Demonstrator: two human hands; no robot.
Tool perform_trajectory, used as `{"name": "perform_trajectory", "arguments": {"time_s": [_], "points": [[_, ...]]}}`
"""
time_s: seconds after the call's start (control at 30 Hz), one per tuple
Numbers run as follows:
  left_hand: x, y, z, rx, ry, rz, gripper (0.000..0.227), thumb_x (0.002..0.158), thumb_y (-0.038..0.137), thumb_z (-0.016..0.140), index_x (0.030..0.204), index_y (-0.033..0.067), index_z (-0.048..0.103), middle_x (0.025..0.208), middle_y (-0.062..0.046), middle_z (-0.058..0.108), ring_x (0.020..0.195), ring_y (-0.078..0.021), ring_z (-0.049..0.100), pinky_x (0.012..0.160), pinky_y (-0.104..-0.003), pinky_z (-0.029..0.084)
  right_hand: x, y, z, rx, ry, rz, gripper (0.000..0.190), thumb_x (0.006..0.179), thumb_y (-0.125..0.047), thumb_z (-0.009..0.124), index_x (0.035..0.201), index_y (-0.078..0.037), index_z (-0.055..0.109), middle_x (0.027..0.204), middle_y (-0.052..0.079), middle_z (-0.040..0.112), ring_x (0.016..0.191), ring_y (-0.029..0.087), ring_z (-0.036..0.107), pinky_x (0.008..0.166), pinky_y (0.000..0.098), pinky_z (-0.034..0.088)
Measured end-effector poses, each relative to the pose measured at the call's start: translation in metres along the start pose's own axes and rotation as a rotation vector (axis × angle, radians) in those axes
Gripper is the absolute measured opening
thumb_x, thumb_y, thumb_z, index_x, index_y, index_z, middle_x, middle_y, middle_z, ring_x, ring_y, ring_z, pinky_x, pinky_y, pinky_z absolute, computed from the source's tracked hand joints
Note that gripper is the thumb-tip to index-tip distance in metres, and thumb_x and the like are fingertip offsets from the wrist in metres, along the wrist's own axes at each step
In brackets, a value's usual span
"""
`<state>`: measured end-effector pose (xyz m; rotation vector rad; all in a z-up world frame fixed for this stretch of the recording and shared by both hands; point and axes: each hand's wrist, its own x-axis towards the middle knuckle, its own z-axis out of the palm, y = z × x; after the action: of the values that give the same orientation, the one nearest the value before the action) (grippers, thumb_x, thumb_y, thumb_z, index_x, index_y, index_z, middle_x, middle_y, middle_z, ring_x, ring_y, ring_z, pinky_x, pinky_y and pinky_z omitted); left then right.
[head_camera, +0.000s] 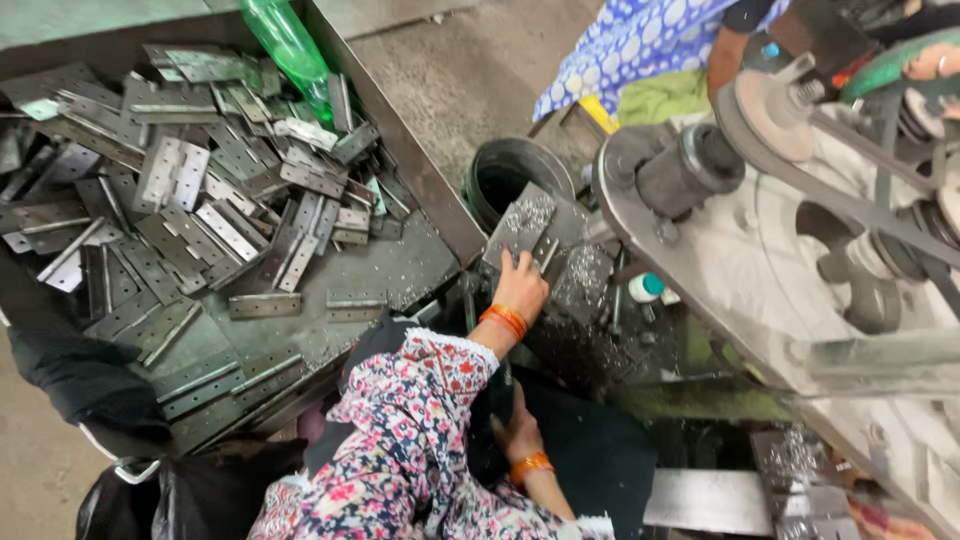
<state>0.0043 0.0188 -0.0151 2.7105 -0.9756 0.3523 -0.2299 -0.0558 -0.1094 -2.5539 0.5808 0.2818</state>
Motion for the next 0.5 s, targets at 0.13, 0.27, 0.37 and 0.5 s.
{"name": "perform_trajectory", "arguments": {"time_s": [0.13, 0.27, 0.37, 0.5], "points": [[0.018, -0.001, 0.004, -0.015, 0.060, -0.024, 0.025, 0.090, 0.024, 0.058, 0.095, 0.0163, 0.081, 0.108, -0.006, 0.073, 0.127, -0.0349, 0.049, 0.109, -0.075, 0.026, 0.024, 0.007, -0.047, -0.063, 0.003, -0.170, 0.083, 0.085, -0.029, 0.074, 0.155, -0.012, 0.031, 0.115, 0.030, 0.070, 0.105, 0.047, 0.070, 0.091, 0.0501, 0.058], [0.031, -0.002, 0.003, -0.029, 0.027, -0.048, 0.024, 0.090, 0.023, 0.059, 0.095, 0.0161, 0.081, 0.108, -0.004, 0.073, 0.128, -0.0335, 0.049, 0.113, -0.073, 0.026, 0.025, -0.006, -0.043, -0.104, 0.009, -0.066, 0.082, 0.085, -0.028, 0.073, 0.156, -0.017, 0.033, 0.111, 0.029, 0.071, 0.104, 0.047, 0.069, 0.089, 0.0520, 0.058], [0.030, -0.005, 0.003, -0.023, 0.065, -0.048, 0.023, 0.089, 0.022, 0.060, 0.093, 0.0162, 0.081, 0.109, -0.004, 0.073, 0.128, -0.0341, 0.049, 0.111, -0.072, 0.027, -0.006, -0.014, 0.001, -0.071, 0.002, 0.101, 0.085, 0.086, -0.030, 0.071, 0.159, -0.026, 0.028, 0.109, 0.027, 0.072, 0.102, 0.046, 0.069, 0.085, 0.0542, 0.057], [0.025, -0.009, 0.009, -0.033, 0.084, -0.028, 0.023, 0.092, 0.021, 0.059, 0.094, 0.0146, 0.081, 0.111, -0.004, 0.072, 0.127, -0.0342, 0.049, 0.112, -0.071, 0.029, 0.002, -0.013, 0.017, 0.000, 0.083, 0.001, 0.081, 0.086, -0.031, 0.073, 0.156, -0.024, 0.033, 0.112, 0.025, 0.072, 0.102, 0.044, 0.070, 0.083, 0.0527, 0.059]]}}
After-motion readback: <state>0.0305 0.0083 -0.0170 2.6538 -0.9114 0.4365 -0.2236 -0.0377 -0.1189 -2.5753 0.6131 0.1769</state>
